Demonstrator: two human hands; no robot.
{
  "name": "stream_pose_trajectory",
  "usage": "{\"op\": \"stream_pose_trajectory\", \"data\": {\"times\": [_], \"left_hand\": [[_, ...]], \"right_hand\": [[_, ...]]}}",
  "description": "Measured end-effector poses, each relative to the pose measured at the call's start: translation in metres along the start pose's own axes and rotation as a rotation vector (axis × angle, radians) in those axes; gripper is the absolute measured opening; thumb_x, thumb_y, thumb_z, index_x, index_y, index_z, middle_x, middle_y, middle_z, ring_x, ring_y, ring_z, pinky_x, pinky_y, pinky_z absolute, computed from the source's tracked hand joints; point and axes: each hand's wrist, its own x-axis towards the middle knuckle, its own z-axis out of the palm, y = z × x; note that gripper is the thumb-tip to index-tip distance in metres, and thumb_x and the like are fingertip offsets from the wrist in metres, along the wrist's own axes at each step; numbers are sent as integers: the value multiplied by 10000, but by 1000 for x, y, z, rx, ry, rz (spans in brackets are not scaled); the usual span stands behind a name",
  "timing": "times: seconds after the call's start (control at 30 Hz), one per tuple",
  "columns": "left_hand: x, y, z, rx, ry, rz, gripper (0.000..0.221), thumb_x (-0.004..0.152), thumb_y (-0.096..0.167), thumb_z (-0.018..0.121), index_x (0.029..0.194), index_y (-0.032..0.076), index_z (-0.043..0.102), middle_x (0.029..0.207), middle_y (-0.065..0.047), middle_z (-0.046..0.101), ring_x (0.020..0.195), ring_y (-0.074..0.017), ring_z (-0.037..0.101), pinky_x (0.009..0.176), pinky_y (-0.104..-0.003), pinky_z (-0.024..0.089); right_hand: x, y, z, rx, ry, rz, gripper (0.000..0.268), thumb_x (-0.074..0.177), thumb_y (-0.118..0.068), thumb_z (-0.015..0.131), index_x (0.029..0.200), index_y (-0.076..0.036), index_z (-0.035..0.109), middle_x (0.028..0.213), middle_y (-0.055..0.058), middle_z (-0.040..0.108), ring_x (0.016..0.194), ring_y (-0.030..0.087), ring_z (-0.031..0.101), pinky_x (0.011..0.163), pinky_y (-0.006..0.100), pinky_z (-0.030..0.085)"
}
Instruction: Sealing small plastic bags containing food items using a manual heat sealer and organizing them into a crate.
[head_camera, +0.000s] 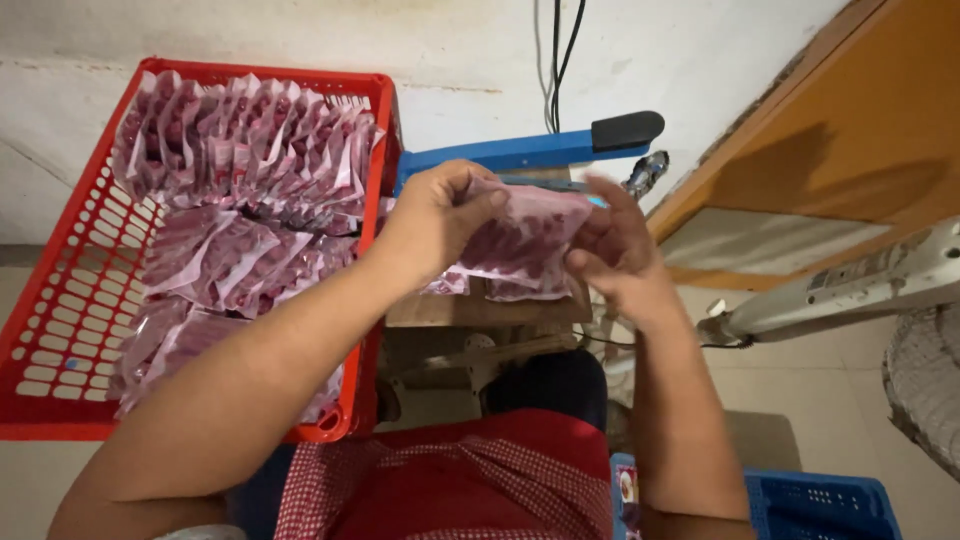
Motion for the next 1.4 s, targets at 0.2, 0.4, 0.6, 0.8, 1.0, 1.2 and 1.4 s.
{"op": "stream_pose_trajectory", "data": {"times": [0.2,0.4,0.6,0.8,1.0,1.2,1.4], "left_hand": [[-3,-4,1,6,24,-17,91,935,178,766,1011,128,771,738,-6,716,670,-66,642,624,-246,543],[-10,5,10,-21,97,-44,91,899,164,765,971,110,771,694,-22,679,642,-110,628,615,-268,521],[-3,-12,19,-90,115,-38,52,901,139,760,950,122,770,683,-14,654,653,-90,608,618,-241,510],[21,-61,24,-294,136,24,90,933,61,728,1015,25,726,638,-119,662,412,-174,627,319,-255,474],[2,-36,26,-312,54,16,135,938,44,697,1057,-20,702,596,-163,670,410,-215,664,348,-257,512],[-4,-31,32,-313,-37,6,186,839,-13,795,1002,-44,712,545,-166,647,404,-198,643,387,-248,483],[1,-31,48,-345,106,-55,114,815,14,833,889,-9,749,577,-95,660,417,-106,567,453,-217,462]], "right_hand": [[3,11,-26,-454,101,145,367,854,-85,856,1160,14,680,858,141,675,799,231,684,734,356,586],[8,34,-33,-221,264,-132,464,896,150,739,1276,-24,537,972,225,748,847,242,762,779,254,586],[7,31,-7,337,134,155,1134,643,-118,905,1566,15,261,1391,251,542,1273,378,599,1028,512,571],[14,19,25,108,255,197,202,864,-5,794,1046,16,708,775,120,697,599,194,687,533,295,549],[16,30,2,-13,213,133,153,883,38,763,1027,2,726,790,83,693,663,120,663,598,231,519],[11,27,24,90,394,99,163,952,-218,733,947,-61,689,734,-12,661,617,55,633,568,184,507],[2,63,-11,5,661,38,178,971,-65,737,825,-55,636,597,67,553,414,175,572,360,281,451]]}}
